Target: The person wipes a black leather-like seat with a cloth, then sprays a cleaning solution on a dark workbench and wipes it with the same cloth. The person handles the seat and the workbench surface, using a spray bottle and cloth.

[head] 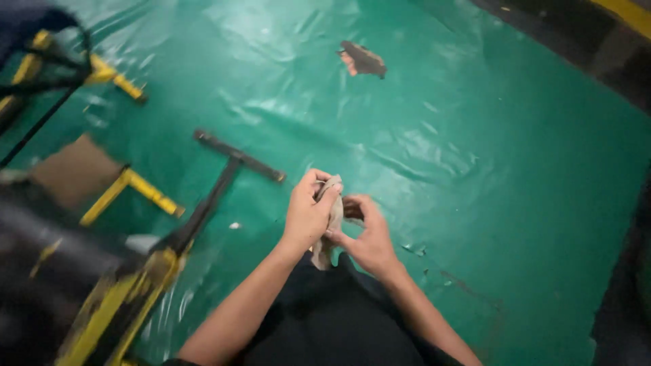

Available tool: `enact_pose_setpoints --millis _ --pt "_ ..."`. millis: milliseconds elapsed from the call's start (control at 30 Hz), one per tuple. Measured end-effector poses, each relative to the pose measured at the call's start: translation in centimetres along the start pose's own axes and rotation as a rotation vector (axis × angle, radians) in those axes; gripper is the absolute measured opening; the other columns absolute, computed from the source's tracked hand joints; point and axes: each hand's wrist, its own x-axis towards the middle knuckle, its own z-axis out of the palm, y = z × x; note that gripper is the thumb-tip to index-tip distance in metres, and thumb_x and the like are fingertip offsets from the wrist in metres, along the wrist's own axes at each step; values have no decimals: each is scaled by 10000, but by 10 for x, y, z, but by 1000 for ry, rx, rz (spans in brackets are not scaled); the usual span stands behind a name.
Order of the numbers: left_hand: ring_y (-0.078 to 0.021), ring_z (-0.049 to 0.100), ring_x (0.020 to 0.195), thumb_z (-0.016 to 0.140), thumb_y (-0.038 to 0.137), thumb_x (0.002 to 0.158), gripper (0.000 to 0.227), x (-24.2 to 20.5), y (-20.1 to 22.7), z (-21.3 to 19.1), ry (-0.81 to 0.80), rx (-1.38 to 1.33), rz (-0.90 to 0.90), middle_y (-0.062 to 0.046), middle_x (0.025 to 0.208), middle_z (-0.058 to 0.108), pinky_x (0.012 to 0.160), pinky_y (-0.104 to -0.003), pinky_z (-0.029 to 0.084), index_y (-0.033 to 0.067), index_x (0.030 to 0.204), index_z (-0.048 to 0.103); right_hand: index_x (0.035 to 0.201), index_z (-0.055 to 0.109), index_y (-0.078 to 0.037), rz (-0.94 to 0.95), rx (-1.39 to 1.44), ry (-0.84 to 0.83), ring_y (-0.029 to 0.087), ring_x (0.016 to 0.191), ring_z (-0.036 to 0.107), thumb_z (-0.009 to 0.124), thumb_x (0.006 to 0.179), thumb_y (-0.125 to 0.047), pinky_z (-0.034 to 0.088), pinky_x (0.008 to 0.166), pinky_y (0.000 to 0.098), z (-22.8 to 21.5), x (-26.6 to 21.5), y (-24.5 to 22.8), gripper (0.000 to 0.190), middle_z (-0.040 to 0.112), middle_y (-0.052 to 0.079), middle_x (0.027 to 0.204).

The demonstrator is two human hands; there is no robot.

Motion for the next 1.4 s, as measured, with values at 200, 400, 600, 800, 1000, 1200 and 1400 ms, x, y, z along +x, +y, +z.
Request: enact_pose_setpoints --millis 200,400,600,800,1000,1200,1400 --pt "-90 648 801 704 191 957 286 100 -4 24 -188 18 -134 -68 897 690 691 -265 538 24 1119 537 1112 724 -18 144 2 60 152 919 732 696 913 -29 587 861 304 -38 79 69 202 782 82 978" --pt "-170 678 618 868 319 704 536 183 96 62 -425 547 -211 -84 784 721 564 -355 534 83 1084 573 1095 667 -17 180 18 335 87 897 633 578 994 -24 541 805 264 -90 158 99 134 681 17 962" --pt "-214 575 520 757 264 900 187 261 73 89 -412 738 60 -110 636 648 530 -356 463 106 981 699 1126 632 -15 93 216 447 57 895 581 553 1062 -39 508 804 231 -162 216 137 105 641 9 973" --pt "-86 419 532 685 158 981 120 347 42 152 -81 508 99 -31 556 532 487 -326 350 45 951 655 1137 674 11 67 38 504 77 958 630 583 987 30 517 861 248 -268 276 148 177 676 29 1082" --pt "-51 384 538 656 86 987 123 420 34 252 -28 420 81 -2 566 478 482 -301 307 28 1090 623 956 626 -11 144 454 782 101 854 560 613 1047 16 486 781 261 -384 308 259 96 616 40 950" --pt "-56 555 766 685 45 1052 211 493 -5 306 0 -8 -32 17 886 679 710 -239 465 -62 1225 740 712 546 -1 -114 88 584 144 1017 586 534 871 38 478 919 315 -484 382 223 164 646 105 1256" --pt "-162 669 1236 664 -101 838 579 570 64 355 -248 -303 101 -92 1326 673 1076 -315 523 0 1395 541 767 535 -34 57 178 387 94 738 512 739 1030 -41 430 693 249 -559 464 290 332 579 32 773"
